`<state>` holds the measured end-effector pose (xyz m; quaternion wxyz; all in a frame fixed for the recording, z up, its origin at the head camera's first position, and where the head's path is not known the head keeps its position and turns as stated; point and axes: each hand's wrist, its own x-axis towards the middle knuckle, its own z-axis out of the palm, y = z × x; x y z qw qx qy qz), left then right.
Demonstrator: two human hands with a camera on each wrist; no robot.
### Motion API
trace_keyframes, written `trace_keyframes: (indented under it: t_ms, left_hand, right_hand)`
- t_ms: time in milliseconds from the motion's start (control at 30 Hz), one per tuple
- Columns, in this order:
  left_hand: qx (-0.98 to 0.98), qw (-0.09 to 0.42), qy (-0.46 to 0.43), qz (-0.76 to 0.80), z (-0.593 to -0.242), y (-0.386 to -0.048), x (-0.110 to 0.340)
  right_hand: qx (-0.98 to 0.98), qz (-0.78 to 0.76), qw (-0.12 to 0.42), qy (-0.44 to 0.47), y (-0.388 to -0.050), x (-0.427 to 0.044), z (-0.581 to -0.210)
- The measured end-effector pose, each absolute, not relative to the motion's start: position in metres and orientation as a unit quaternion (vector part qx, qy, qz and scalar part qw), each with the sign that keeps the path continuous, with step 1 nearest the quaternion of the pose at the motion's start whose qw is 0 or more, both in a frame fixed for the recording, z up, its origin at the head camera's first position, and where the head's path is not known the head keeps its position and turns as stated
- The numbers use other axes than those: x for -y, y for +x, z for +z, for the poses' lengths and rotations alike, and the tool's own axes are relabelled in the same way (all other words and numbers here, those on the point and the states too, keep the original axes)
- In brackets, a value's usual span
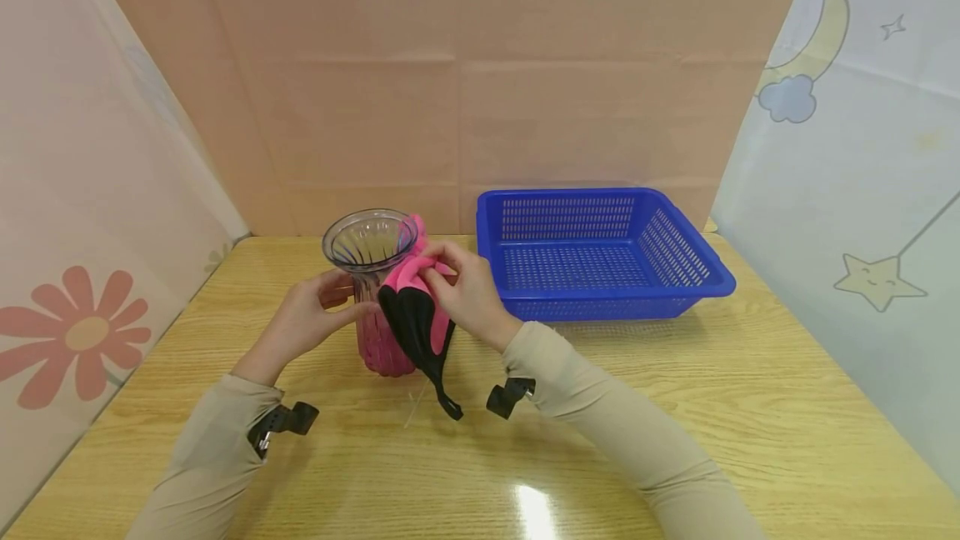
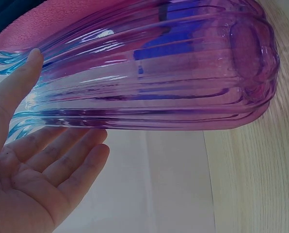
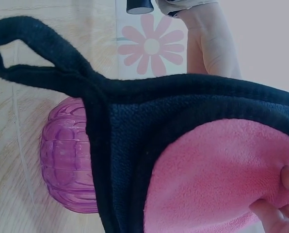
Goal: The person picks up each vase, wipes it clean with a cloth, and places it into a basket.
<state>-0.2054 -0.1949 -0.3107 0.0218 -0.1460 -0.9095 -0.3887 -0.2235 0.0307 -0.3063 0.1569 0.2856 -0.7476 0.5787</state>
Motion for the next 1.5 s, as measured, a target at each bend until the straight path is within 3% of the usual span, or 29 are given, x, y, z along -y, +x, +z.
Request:
trace_keyframes:
  t_ms: [633,1500]
  left_hand:
    - [0.913,0.017,-0.143,-0.381,-0.3083,-0.2033,0.1954]
    - [0.91,0.015,-0.149,-0.387,-0.3067,-0.2021,0.1949]
  right_hand:
    - [0.735,0.584,0.178,0.295,-0.2229,-0.0363,-0.2992]
    - [0.738,0.586,0.164,0.291,-0.2234,-0.0362,-0.3017]
